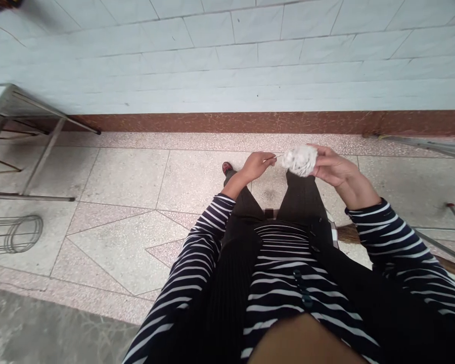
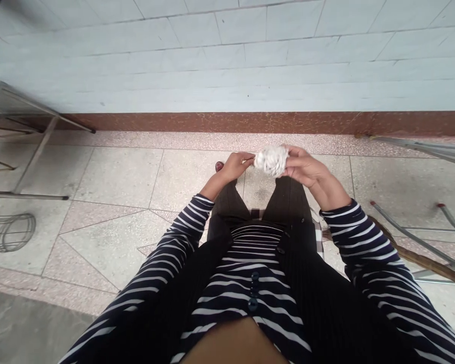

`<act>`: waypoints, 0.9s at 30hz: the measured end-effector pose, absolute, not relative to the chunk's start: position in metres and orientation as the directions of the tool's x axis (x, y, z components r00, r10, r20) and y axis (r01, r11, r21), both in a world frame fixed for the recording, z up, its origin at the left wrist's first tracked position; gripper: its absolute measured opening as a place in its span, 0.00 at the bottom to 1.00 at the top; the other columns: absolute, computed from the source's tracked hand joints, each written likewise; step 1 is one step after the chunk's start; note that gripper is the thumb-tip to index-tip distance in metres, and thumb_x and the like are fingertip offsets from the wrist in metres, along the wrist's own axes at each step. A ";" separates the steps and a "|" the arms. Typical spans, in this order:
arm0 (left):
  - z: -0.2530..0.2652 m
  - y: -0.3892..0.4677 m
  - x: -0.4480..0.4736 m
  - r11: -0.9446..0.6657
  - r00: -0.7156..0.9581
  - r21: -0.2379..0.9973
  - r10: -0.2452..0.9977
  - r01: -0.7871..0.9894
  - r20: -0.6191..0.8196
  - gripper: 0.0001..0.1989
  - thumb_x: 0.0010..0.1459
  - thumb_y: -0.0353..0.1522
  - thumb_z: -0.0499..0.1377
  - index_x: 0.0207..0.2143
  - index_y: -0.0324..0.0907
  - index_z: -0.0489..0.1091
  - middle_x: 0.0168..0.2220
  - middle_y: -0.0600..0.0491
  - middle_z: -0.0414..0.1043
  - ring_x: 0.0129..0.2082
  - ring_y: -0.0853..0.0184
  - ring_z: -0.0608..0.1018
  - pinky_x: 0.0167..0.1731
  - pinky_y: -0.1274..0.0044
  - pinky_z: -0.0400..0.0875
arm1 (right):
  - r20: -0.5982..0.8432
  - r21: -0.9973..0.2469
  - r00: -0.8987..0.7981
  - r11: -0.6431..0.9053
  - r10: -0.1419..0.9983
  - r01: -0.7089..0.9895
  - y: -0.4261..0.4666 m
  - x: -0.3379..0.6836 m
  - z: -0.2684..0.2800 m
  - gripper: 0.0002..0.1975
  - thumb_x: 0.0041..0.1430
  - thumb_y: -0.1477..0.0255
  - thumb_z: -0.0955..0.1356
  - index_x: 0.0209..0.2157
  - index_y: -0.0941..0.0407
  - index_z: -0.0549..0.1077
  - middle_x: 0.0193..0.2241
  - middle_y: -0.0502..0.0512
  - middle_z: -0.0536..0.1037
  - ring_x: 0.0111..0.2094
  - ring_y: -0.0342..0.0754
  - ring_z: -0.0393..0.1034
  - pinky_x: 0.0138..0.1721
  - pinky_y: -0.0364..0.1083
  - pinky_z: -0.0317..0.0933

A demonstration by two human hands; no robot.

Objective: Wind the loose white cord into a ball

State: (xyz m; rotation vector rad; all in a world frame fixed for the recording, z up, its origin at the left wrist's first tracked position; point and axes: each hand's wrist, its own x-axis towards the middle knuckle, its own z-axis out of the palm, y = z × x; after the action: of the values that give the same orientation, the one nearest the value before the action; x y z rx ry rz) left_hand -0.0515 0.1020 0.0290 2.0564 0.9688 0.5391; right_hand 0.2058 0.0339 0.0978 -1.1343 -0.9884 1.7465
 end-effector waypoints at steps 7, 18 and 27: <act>0.016 0.075 -0.036 -0.091 0.694 0.968 0.713 0.233 -0.100 0.13 0.66 0.39 0.60 0.35 0.39 0.78 0.31 0.53 0.79 0.34 0.67 0.79 0.41 0.76 0.69 | 0.143 -0.982 0.300 0.098 0.943 0.162 0.085 0.208 0.080 0.18 0.47 0.72 0.78 0.39 0.51 0.73 0.39 0.55 0.79 0.43 0.55 0.76 0.47 0.59 0.76; 0.061 0.095 -0.063 -0.536 0.759 0.696 0.651 0.477 -0.019 0.13 0.67 0.36 0.61 0.30 0.42 0.78 0.27 0.54 0.75 0.32 0.66 0.74 0.46 0.73 0.66 | -0.526 -0.832 -0.400 -0.356 0.751 0.425 0.063 0.189 0.060 0.15 0.39 0.74 0.74 0.34 0.54 0.78 0.27 0.49 0.76 0.27 0.46 0.69 0.25 0.44 0.63; 0.051 0.091 -0.069 -0.598 0.784 0.682 0.619 0.422 0.057 0.18 0.75 0.42 0.55 0.42 0.45 0.82 0.41 0.52 0.85 0.41 0.62 0.80 0.62 0.66 0.67 | -0.428 -0.817 -0.585 -0.572 0.689 -0.077 0.050 0.217 0.047 0.22 0.36 0.77 0.78 0.39 0.55 0.79 0.32 0.50 0.82 0.30 0.46 0.76 0.34 0.43 0.70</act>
State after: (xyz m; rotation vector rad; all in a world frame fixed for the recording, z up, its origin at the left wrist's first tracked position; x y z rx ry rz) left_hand -0.0686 0.0914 0.0508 2.2974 0.7686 0.3794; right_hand 0.2165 0.0497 0.0471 -1.0595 -1.0820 2.1829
